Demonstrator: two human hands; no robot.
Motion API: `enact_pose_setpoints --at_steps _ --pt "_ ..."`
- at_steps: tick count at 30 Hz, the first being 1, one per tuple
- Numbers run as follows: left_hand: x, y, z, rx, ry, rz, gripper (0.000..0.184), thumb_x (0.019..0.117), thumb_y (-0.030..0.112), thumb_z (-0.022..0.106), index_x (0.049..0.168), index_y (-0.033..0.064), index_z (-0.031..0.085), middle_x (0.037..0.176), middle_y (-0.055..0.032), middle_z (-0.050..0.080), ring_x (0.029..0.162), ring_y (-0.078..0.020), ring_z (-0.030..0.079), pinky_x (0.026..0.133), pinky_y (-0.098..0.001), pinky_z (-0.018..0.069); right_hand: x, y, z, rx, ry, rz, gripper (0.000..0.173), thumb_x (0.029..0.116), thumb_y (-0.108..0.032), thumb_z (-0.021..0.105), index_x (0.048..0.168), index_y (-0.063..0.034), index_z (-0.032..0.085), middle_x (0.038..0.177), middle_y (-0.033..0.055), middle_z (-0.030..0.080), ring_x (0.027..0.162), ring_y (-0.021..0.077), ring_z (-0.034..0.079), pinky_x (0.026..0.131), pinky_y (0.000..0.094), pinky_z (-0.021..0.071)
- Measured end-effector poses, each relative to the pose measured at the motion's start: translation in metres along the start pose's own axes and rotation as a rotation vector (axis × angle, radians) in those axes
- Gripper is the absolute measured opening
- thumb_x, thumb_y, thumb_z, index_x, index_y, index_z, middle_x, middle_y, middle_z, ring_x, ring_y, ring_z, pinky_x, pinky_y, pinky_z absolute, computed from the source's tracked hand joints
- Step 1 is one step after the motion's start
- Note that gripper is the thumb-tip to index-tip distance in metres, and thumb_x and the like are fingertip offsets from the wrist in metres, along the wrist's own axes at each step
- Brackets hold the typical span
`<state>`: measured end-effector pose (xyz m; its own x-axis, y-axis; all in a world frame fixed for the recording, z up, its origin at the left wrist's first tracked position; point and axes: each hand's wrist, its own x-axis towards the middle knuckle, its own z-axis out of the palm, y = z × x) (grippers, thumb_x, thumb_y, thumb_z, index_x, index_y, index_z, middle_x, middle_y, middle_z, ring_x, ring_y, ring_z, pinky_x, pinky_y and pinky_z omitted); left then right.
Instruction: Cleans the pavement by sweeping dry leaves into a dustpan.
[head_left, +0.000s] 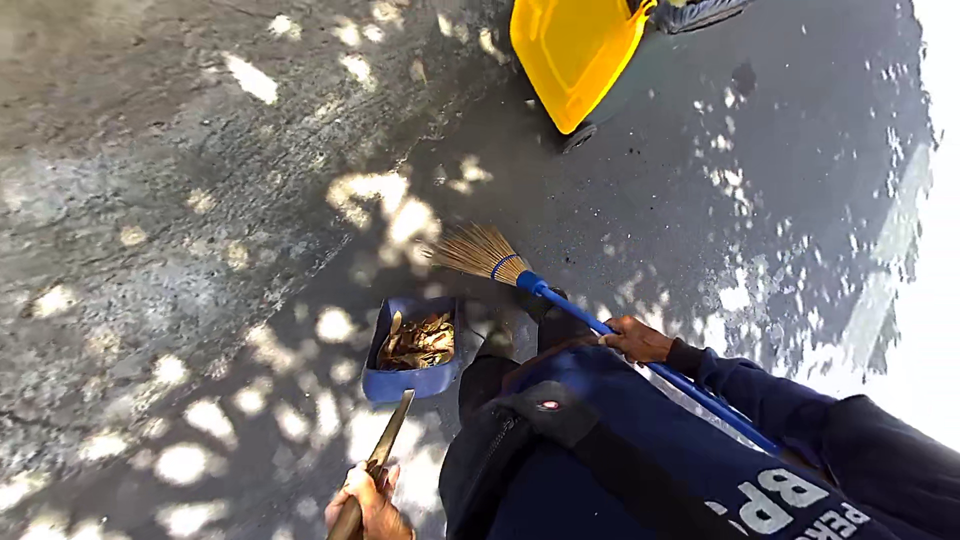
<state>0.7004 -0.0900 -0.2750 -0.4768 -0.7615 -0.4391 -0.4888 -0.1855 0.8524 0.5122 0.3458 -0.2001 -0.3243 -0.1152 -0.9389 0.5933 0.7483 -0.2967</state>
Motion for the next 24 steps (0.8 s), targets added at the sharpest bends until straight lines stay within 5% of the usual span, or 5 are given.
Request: enact_pose_setpoints --at_steps 4,11,14,18,24 --pt "0.015 0.020 0.026 0.057 -0.139 -0.019 0.025 0.1062 0.020 0.054 0.120 -0.0005 0.055 0.095 -0.0038 0.064 0.078 -0.0110 0.065 0.068 -0.0315 0.0594 0.002 0.033 0.003 0.223 0.190 0.103 0.034 0.1033 -0.032 0.061 0.120 -0.0022 0.059 0.078 0.0085 0.057 0.053 0.0165 0.053 0.052 0.0352 0.0501" --pt "0.037 0.049 0.107 0.275 -0.403 0.126 0.024 0.1036 0.027 0.058 0.110 0.0048 0.057 0.096 -0.0005 0.063 0.080 -0.0091 0.067 0.072 -0.0331 0.0624 -0.017 0.115 -0.002 0.737 0.447 0.225 0.022 0.1046 -0.021 0.059 0.115 -0.0013 0.058 0.068 0.0034 0.053 0.046 0.0115 0.049 0.044 0.0284 0.0470" --pt "0.034 0.064 0.149 0.359 -0.538 0.162 0.032 0.1042 0.029 0.058 0.118 0.0003 0.057 0.111 -0.0064 0.062 0.094 -0.0129 0.067 0.079 -0.0366 0.0617 -0.027 0.159 -0.011 0.793 0.542 0.293 0.024 0.1042 -0.020 0.059 0.117 0.0000 0.060 0.070 0.0041 0.054 0.048 0.0120 0.051 0.047 0.0300 0.0491" --pt "0.026 0.083 0.208 0.456 -0.717 0.260 0.033 0.1041 0.029 0.058 0.118 -0.0009 0.059 0.112 -0.0069 0.064 0.097 -0.0119 0.068 0.079 -0.0352 0.0621 -0.045 0.214 -0.015 0.856 0.623 0.351 0.020 0.1049 -0.020 0.058 0.110 -0.0003 0.058 0.067 0.0028 0.053 0.046 0.0118 0.051 0.046 0.0302 0.0498" --pt "0.023 0.091 0.287 0.575 -0.985 0.397 0.039 0.1044 0.030 0.058 0.119 -0.0054 0.061 0.120 -0.0144 0.065 0.101 -0.0160 0.067 0.082 -0.0369 0.0607 -0.044 0.219 0.031 0.816 0.578 0.509 0.028 0.1050 -0.021 0.056 0.117 0.0045 0.058 0.078 0.0099 0.057 0.056 0.0167 0.056 0.056 0.0361 0.0531"
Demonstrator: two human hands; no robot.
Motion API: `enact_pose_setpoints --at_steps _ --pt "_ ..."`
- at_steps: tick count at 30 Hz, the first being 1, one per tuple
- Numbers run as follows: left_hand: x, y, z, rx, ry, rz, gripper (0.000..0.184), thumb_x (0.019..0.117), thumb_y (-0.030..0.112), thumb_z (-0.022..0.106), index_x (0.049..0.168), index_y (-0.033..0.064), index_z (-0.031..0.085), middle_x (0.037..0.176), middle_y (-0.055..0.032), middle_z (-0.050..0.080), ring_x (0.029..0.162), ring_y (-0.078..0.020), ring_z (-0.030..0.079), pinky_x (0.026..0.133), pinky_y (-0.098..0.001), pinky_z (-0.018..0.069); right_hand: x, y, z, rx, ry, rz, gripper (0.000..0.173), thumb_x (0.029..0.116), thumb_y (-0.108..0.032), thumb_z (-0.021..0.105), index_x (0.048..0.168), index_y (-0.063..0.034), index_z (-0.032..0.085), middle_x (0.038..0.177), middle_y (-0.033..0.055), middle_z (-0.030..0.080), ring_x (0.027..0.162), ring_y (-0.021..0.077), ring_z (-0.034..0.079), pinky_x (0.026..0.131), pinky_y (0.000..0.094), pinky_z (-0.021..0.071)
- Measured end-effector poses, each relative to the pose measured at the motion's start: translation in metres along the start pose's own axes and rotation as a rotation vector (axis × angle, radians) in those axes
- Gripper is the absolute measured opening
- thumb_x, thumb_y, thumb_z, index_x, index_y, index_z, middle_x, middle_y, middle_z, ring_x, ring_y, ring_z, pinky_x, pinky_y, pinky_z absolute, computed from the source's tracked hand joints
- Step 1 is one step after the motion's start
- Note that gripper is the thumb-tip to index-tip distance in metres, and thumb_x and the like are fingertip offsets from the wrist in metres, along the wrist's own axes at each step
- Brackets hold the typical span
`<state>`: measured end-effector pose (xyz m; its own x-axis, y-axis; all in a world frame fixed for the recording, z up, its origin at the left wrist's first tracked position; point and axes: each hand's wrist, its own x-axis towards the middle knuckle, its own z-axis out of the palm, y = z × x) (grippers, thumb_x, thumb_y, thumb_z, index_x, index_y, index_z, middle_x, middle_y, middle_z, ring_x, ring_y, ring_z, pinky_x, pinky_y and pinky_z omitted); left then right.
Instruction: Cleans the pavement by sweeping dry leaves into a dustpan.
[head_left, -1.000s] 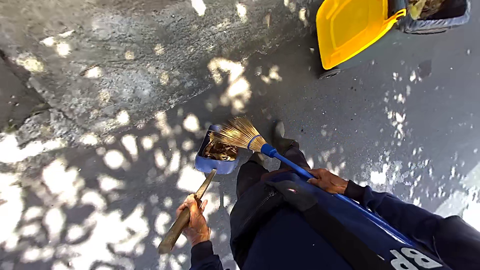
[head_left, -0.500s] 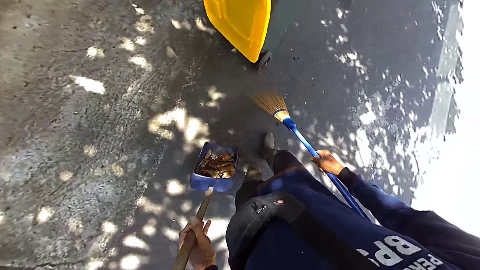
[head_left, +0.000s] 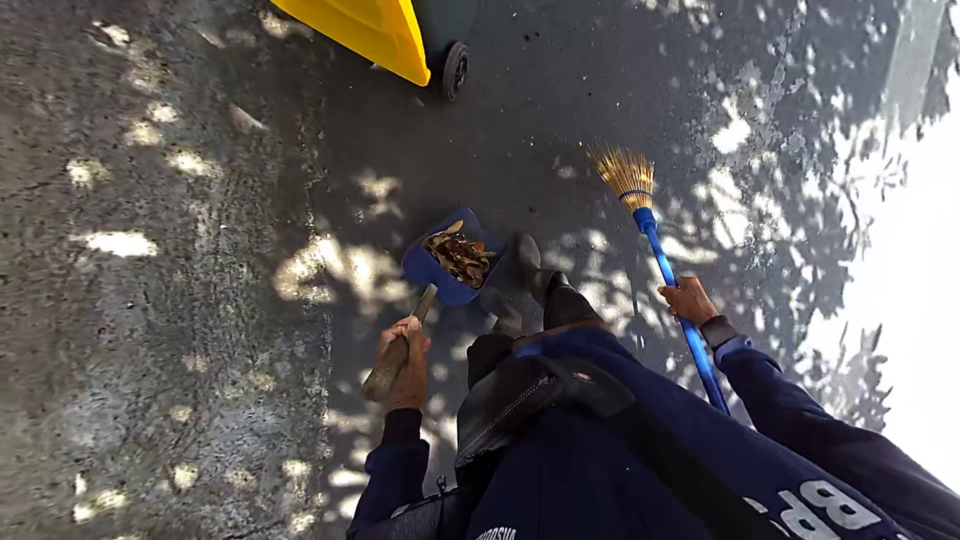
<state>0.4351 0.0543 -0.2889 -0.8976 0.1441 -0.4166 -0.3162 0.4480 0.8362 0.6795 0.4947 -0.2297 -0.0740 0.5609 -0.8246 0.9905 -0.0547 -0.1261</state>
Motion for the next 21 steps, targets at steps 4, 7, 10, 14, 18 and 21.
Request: enact_pose_setpoints --at_steps 4,7,10,14,18,21 --pt "0.034 0.001 0.027 0.043 -0.094 0.059 0.036 0.1031 0.029 0.058 0.112 -0.0052 0.062 0.108 -0.0130 0.067 0.088 -0.0144 0.068 0.078 -0.0358 0.0609 -0.031 0.025 0.074 -0.148 -0.201 -0.040 0.030 0.1026 -0.021 0.059 0.116 0.0061 0.061 0.090 0.0203 0.064 0.071 0.0286 0.064 0.070 0.0480 0.0560" --pt "0.042 0.003 0.032 0.086 -0.131 0.062 0.038 0.1038 0.033 0.057 0.113 -0.0030 0.063 0.109 -0.0129 0.067 0.088 -0.0151 0.068 0.078 -0.0368 0.0603 -0.072 0.042 0.097 -0.213 -0.364 -0.136 0.030 0.1002 -0.025 0.064 0.112 0.0026 0.065 0.091 0.0194 0.067 0.079 0.0302 0.067 0.076 0.0509 0.0552" --pt "0.049 0.009 0.039 0.050 -0.125 0.086 0.035 0.1037 0.033 0.059 0.113 -0.0008 0.064 0.107 -0.0096 0.068 0.087 -0.0122 0.068 0.076 -0.0333 0.0603 -0.105 0.056 0.079 -0.169 -0.386 -0.216 0.029 0.1002 -0.031 0.063 0.107 -0.0036 0.068 0.083 0.0123 0.067 0.070 0.0236 0.066 0.070 0.0460 0.0558" --pt "0.062 0.024 0.045 -0.031 -0.028 0.061 0.032 0.1042 0.028 0.061 0.114 -0.0023 0.063 0.105 -0.0092 0.068 0.088 -0.0133 0.071 0.073 -0.0343 0.0635 -0.116 0.058 0.055 -0.022 -0.346 -0.121 0.027 0.1002 -0.031 0.063 0.111 -0.0065 0.064 0.072 0.0075 0.062 0.053 0.0175 0.059 0.053 0.0377 0.0533" --pt "0.082 0.056 0.051 -0.121 0.048 -0.008 0.026 0.1044 0.025 0.061 0.112 0.0008 0.060 0.097 -0.0060 0.067 0.078 -0.0130 0.071 0.066 -0.0332 0.0640 -0.074 0.050 0.028 0.291 -0.218 -0.060 0.020 0.1020 -0.021 0.062 0.113 -0.0044 0.062 0.065 0.0041 0.055 0.044 0.0126 0.049 0.042 0.0305 0.0471" --pt "0.101 0.091 0.067 -0.138 0.074 -0.084 0.023 0.1055 0.025 0.058 0.111 0.0025 0.058 0.100 -0.0067 0.067 0.077 -0.0136 0.071 0.063 -0.0322 0.0635 -0.029 0.028 -0.013 0.386 -0.084 -0.056 0.019 0.1026 -0.021 0.062 0.110 -0.0038 0.063 0.063 0.0043 0.055 0.043 0.0133 0.050 0.042 0.0316 0.0481"
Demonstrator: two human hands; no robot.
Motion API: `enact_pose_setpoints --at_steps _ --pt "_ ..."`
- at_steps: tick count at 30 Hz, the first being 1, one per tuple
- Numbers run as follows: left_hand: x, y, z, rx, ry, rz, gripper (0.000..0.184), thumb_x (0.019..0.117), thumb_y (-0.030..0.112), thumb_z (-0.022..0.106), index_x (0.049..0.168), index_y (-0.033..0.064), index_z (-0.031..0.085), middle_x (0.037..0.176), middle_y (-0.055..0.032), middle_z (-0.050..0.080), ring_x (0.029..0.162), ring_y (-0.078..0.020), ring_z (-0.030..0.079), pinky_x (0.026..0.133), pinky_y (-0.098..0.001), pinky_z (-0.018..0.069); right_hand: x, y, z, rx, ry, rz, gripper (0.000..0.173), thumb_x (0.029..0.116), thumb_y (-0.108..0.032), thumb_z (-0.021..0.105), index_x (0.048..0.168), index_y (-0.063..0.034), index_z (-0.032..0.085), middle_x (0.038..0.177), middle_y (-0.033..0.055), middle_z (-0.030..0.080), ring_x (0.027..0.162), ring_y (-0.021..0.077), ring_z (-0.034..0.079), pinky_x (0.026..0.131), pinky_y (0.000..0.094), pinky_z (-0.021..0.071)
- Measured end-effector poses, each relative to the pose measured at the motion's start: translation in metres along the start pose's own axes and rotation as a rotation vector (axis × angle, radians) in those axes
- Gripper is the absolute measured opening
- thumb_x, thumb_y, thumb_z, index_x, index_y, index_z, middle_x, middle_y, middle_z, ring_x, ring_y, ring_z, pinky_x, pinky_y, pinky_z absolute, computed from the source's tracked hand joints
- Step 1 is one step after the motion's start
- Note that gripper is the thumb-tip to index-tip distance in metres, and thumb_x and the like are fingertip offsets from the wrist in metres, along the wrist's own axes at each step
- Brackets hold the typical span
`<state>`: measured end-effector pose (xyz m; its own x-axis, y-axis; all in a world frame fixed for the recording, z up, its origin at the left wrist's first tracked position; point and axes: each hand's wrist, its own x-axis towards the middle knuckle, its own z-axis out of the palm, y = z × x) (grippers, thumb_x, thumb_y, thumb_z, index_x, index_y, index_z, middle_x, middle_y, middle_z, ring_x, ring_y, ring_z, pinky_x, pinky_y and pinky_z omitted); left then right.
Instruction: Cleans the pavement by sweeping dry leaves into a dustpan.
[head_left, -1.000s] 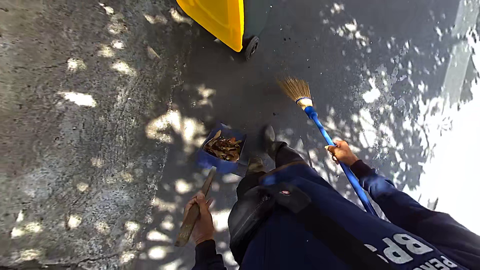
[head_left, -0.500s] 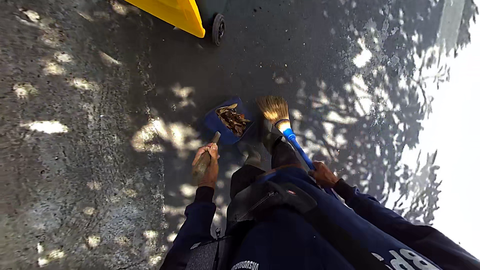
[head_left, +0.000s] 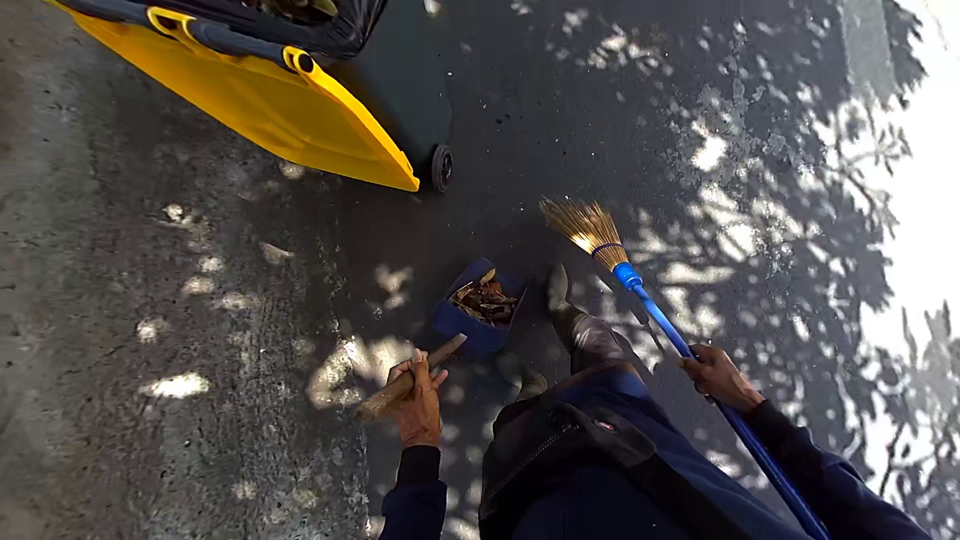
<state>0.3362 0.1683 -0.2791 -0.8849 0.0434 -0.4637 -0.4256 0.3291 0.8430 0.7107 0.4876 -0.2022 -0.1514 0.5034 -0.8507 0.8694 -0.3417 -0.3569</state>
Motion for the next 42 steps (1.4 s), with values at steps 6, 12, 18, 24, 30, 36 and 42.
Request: enact_pose_setpoints --at_steps 6,12,18,24,30,36,42 --pt "0.034 0.051 0.077 -0.027 0.049 -0.026 0.021 0.1053 0.022 0.058 0.112 0.0015 0.058 0.099 -0.0085 0.069 0.074 -0.0164 0.072 0.061 -0.0328 0.0635 0.121 -0.101 -0.104 0.039 0.184 -0.074 0.019 0.1042 -0.018 0.058 0.109 -0.0005 0.060 0.064 0.0040 0.052 0.044 0.0127 0.048 0.043 0.0313 0.0470" --pt "0.066 0.106 0.185 0.057 0.020 0.030 0.022 0.1053 0.024 0.059 0.110 0.0019 0.057 0.097 -0.0069 0.065 0.077 -0.0141 0.071 0.066 -0.0325 0.0634 0.231 -0.212 -0.143 -0.093 0.188 0.038 0.029 0.1032 -0.022 0.058 0.122 0.0004 0.058 0.082 0.0095 0.058 0.057 0.0163 0.055 0.055 0.0344 0.0511" --pt "0.121 0.129 0.268 0.072 -0.032 0.055 0.021 0.1042 0.023 0.062 0.111 0.0034 0.058 0.095 -0.0050 0.064 0.078 -0.0128 0.068 0.067 -0.0328 0.0623 0.243 -0.201 -0.086 -0.451 -0.204 -0.077 0.033 0.1025 -0.022 0.058 0.119 0.0066 0.061 0.107 0.0275 0.066 0.093 0.0391 0.068 0.086 0.0566 0.0536" --pt "0.162 0.147 0.289 0.049 -0.047 0.033 0.024 0.1047 0.026 0.061 0.111 0.0028 0.059 0.098 -0.0071 0.065 0.081 -0.0143 0.068 0.070 -0.0338 0.0615 0.174 -0.184 -0.087 -0.429 -0.373 -0.136 0.030 0.1014 -0.030 0.062 0.110 -0.0016 0.064 0.087 0.0166 0.065 0.076 0.0296 0.066 0.074 0.0508 0.0542" --pt "0.186 0.171 0.288 -0.084 0.017 0.025 0.019 0.1040 0.020 0.062 0.108 0.0023 0.061 0.091 -0.0056 0.067 0.073 -0.0143 0.070 0.063 -0.0330 0.0632 0.200 -0.271 -0.114 -0.218 -0.161 -0.079 0.031 0.1026 -0.026 0.060 0.122 -0.0023 0.061 0.078 0.0128 0.060 0.055 0.0219 0.056 0.054 0.0418 0.0522" --pt "0.211 0.194 0.295 -0.150 0.075 -0.042 0.017 0.1049 0.021 0.061 0.108 0.0038 0.059 0.093 -0.0071 0.066 0.073 -0.0171 0.070 0.063 -0.0354 0.0632 0.282 -0.408 -0.151 -0.109 -0.018 -0.173 0.023 0.1047 -0.022 0.057 0.110 -0.0004 0.062 0.068 0.0032 0.052 0.048 0.0113 0.049 0.048 0.0296 0.0470" --pt "0.227 0.202 0.328 -0.120 0.109 -0.071 0.020 0.1058 0.023 0.059 0.109 0.0032 0.058 0.094 -0.0088 0.065 0.076 -0.0181 0.070 0.067 -0.0356 0.0631 0.405 -0.487 -0.133 -0.412 -0.005 -0.179 0.032 0.1033 -0.027 0.059 0.115 0.0032 0.062 0.087 0.0206 0.064 0.067 0.0291 0.063 0.065 0.0479 0.0543"
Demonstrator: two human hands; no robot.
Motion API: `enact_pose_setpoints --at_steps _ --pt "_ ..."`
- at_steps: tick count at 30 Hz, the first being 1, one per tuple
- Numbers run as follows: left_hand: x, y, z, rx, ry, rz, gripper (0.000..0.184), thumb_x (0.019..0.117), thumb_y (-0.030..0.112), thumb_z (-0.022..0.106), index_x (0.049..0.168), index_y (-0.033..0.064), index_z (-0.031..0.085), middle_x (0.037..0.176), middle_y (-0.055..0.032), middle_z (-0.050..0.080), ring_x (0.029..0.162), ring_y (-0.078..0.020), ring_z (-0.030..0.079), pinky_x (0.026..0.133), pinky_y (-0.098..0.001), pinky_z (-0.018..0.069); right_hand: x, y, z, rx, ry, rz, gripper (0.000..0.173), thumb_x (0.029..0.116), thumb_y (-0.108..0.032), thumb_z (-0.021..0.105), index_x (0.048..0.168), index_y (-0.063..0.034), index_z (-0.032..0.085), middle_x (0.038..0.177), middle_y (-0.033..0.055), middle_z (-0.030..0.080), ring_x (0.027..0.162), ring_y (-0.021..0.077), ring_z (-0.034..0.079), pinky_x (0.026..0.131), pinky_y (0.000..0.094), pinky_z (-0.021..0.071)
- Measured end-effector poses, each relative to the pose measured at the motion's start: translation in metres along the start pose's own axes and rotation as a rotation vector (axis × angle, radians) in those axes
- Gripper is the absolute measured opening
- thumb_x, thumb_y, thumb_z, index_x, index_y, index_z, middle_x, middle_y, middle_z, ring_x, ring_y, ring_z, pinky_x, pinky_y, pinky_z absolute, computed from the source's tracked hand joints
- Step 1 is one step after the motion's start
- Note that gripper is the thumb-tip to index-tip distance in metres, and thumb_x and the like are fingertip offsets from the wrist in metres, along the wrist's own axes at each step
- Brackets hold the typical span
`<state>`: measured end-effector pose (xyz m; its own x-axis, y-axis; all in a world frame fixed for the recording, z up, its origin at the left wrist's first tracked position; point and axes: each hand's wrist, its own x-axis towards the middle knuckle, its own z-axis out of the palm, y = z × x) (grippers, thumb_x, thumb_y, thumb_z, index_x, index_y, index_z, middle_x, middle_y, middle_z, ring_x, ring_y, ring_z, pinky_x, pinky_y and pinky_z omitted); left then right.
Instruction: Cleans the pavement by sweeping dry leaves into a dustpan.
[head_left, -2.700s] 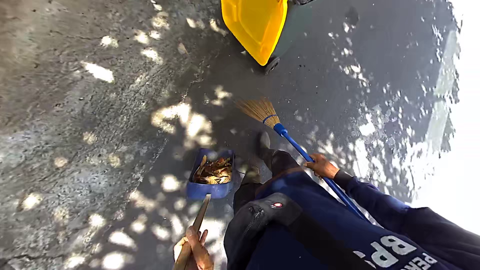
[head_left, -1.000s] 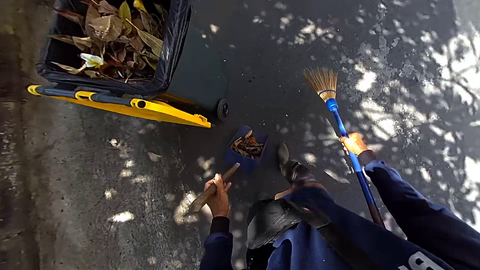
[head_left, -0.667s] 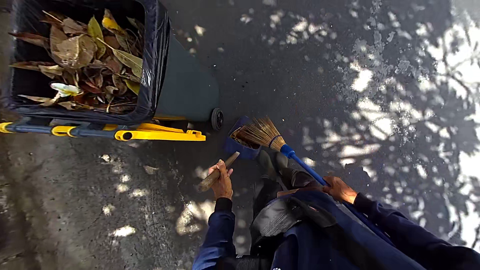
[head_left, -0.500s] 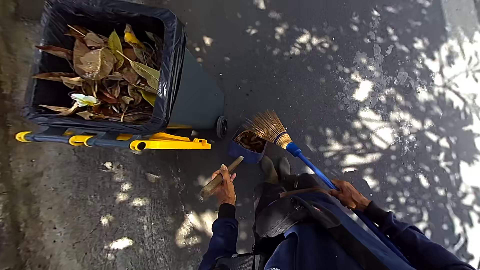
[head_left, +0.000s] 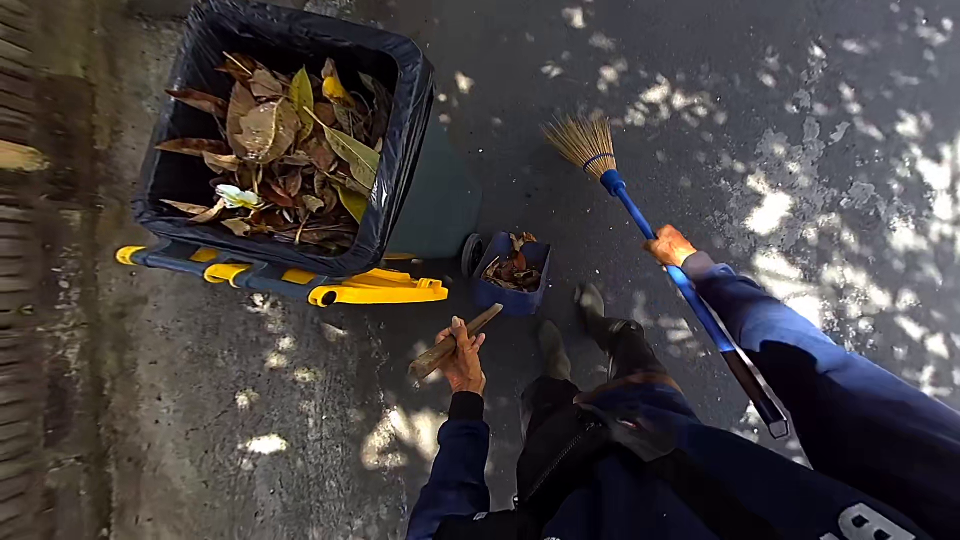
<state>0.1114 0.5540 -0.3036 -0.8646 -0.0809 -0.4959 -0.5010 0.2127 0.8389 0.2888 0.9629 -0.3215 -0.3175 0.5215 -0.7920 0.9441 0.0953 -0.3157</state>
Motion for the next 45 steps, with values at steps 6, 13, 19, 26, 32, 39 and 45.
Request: enact_pose_setpoints --at_steps 6,13,19,26,32,39,45 --pt "0.009 0.000 0.038 0.120 -0.013 0.045 0.025 0.1052 0.026 0.060 0.111 0.0018 0.059 0.097 -0.0082 0.063 0.081 -0.0151 0.068 0.070 -0.0341 0.0615 -0.045 0.055 0.042 -0.241 -0.378 -0.171 0.030 0.1001 -0.021 0.061 0.115 0.0051 0.063 0.101 0.0248 0.066 0.086 0.0365 0.067 0.081 0.0560 0.0540" --pt "0.014 -0.004 0.032 0.185 -0.033 0.015 0.027 0.1037 0.024 0.063 0.115 0.0005 0.058 0.097 -0.0085 0.063 0.078 -0.0150 0.068 0.070 -0.0354 0.0615 -0.141 0.113 -0.019 -0.187 -0.413 -0.141 0.030 0.1024 -0.029 0.061 0.117 -0.0030 0.063 0.082 0.0154 0.064 0.063 0.0266 0.063 0.063 0.0472 0.0554" --pt "-0.009 -0.010 0.019 0.141 -0.013 -0.012 0.028 0.1053 0.023 0.060 0.121 -0.0006 0.056 0.107 -0.0106 0.065 0.088 -0.0166 0.070 0.075 -0.0352 0.0623 -0.096 0.091 -0.054 0.031 -0.236 -0.042 0.029 0.1023 -0.025 0.061 0.122 -0.0029 0.062 0.082 0.0133 0.061 0.058 0.0223 0.056 0.057 0.0427 0.0509" --pt "-0.018 -0.020 -0.002 0.135 -0.015 0.061 0.024 0.1043 0.024 0.061 0.114 0.0024 0.060 0.099 -0.0056 0.066 0.083 -0.0137 0.070 0.072 -0.0348 0.0634 -0.070 0.070 -0.040 0.157 -0.149 -0.034 0.021 0.0985 -0.021 0.062 0.108 -0.0027 0.063 0.068 0.0038 0.054 0.048 0.0128 0.050 0.047 0.0319 0.0466" --pt "-0.020 -0.031 -0.024 0.085 -0.014 0.037 0.020 0.1043 0.020 0.061 0.113 0.0023 0.060 0.097 -0.0052 0.067 0.080 -0.0141 0.071 0.069 -0.0340 0.0636 -0.093 0.057 -0.014 0.300 -0.061 -0.024 0.015 0.1003 -0.017 0.061 0.103 -0.0028 0.065 0.063 0.0010 0.055 0.044 0.0095 0.049 0.042 0.0271 0.0454" --pt "-0.011 -0.041 -0.026 0.085 -0.036 0.034 0.016 0.1040 0.018 0.062 0.110 0.0033 0.060 0.092 -0.0037 0.064 0.078 -0.0120 0.068 0.070 -0.0339 0.0630 -0.001 0.016 -0.023 -0.020 0.014 0.046 0.030 0.1038 -0.029 0.059 0.117 -0.0016 0.062 0.079 0.0148 0.060 0.057 0.0221 0.055 0.055 0.0415 0.0504" --pt "-0.002 -0.045 -0.034 0.155 -0.091 0.017 0.024 0.1045 0.020 0.061 0.117 -0.0003 0.060 0.106 -0.0076 0.064 0.086 -0.0111 0.067 0.073 -0.0315 0.0604 -0.080 0.060 0.034 -0.291 -0.297 -0.028 0.029 0.1016 -0.020 0.061 0.117 0.0044 0.062 0.096 0.0228 0.064 0.076 0.0321 0.065 0.073 0.0521 0.0546"
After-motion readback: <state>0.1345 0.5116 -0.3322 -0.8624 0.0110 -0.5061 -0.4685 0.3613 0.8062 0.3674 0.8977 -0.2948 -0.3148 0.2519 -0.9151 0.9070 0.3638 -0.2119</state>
